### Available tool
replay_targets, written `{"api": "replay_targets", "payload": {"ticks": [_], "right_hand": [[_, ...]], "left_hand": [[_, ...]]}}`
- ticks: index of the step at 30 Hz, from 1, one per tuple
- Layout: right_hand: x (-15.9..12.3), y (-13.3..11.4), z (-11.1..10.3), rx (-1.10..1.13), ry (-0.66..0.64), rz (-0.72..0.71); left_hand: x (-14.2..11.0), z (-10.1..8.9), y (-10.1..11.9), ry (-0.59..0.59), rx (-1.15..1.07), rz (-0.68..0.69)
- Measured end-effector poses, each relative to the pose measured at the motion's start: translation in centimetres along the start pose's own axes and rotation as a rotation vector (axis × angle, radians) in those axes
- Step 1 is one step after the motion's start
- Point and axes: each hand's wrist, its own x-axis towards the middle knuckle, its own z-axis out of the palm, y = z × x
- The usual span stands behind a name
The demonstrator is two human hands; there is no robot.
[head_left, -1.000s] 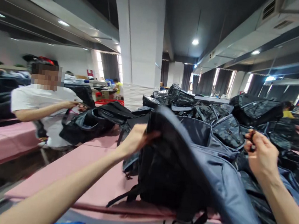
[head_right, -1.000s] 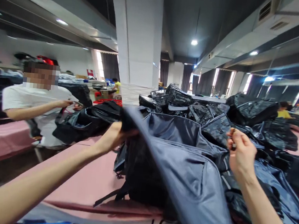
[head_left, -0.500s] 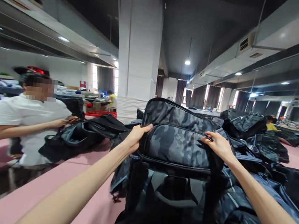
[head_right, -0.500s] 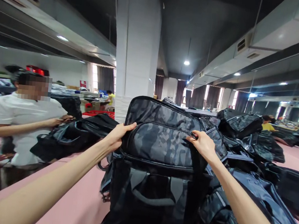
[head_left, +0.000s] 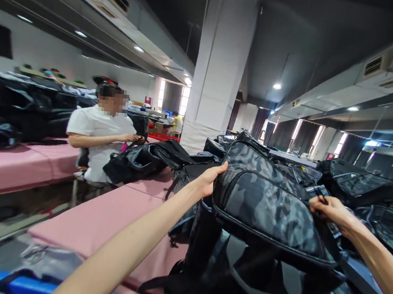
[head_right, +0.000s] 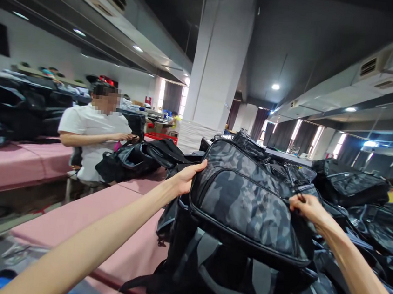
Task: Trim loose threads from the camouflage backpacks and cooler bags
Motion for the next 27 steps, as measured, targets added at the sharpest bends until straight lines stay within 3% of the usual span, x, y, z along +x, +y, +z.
{"api": "replay_targets", "payload": {"ticks": [2, 3, 6, 8, 10, 12, 13, 14, 15, 17, 18, 21, 23, 25, 27], "right_hand": [[1.5, -3.9, 0.3, -0.157, 0.187, -0.071], [2.0, -6.4, 1.0, -0.181, 0.216, -0.097], [0.9, -14.1, 5.6, -0.432, 0.268, -0.301], [-2.2, -17.7, 9.6, -0.521, 0.144, -0.459], [-6.3, -19.0, 12.7, -0.56, -0.145, -0.648], [-9.4, -18.4, 13.5, -0.544, -0.496, -0.758], [-10.0, -17.6, 13.1, -0.507, -0.592, -0.787], [-9.9, -16.9, 12.3, -0.456, -0.609, -0.79], [-9.1, -16.2, 11.1, -0.41, -0.536, -0.774], [-6.2, -15.1, 8.6, -0.368, -0.212, -0.711], [-4.6, -14.7, 7.5, -0.388, -0.112, -0.686], [-2.2, -13.4, 5.1, -0.493, -0.052, -0.67], [-4.2, -12.3, 4.6, -0.532, -0.024, -0.741], [-8.5, -10.8, 5.1, -0.572, 0.002, -0.868], [-13.6, -9.2, 6.4, -0.623, -0.113, -0.911]], "left_hand": [[0.2, 0.7, -0.3, -0.03, -0.013, -0.021], [0.3, 1.2, -0.5, -0.044, -0.017, -0.03], [0.1, 2.3, -1.1, -0.036, 0.005, -0.032], [-0.3, 2.4, -1.2, 0.005, 0.021, 0.029], [-0.7, 2.0, -1.2, 0.077, 0.01, 0.059], [-0.9, 1.4, -1.0, 0.133, -0.025, 0.032], [-0.8, 1.1, -1.0, 0.143, -0.038, 0.015], [-0.8, 1.0, -1.0, 0.133, -0.048, 0.016], [-0.6, 0.9, -1.0, 0.107, -0.049, 0.029], [-0.4, 1.1, -1.1, 0.057, -0.037, 0.062], [-0.3, 1.2, -1.2, 0.044, -0.029, 0.08], [0.0, 1.3, -1.2, 0.089, -0.007, 0.104], [0.4, 0.8, -1.2, 0.186, 0.017, 0.079], [1.0, 0.3, -1.2, 0.278, 0.048, 0.042], [1.6, 0.2, -1.5, 0.32, 0.089, 0.019]]}}
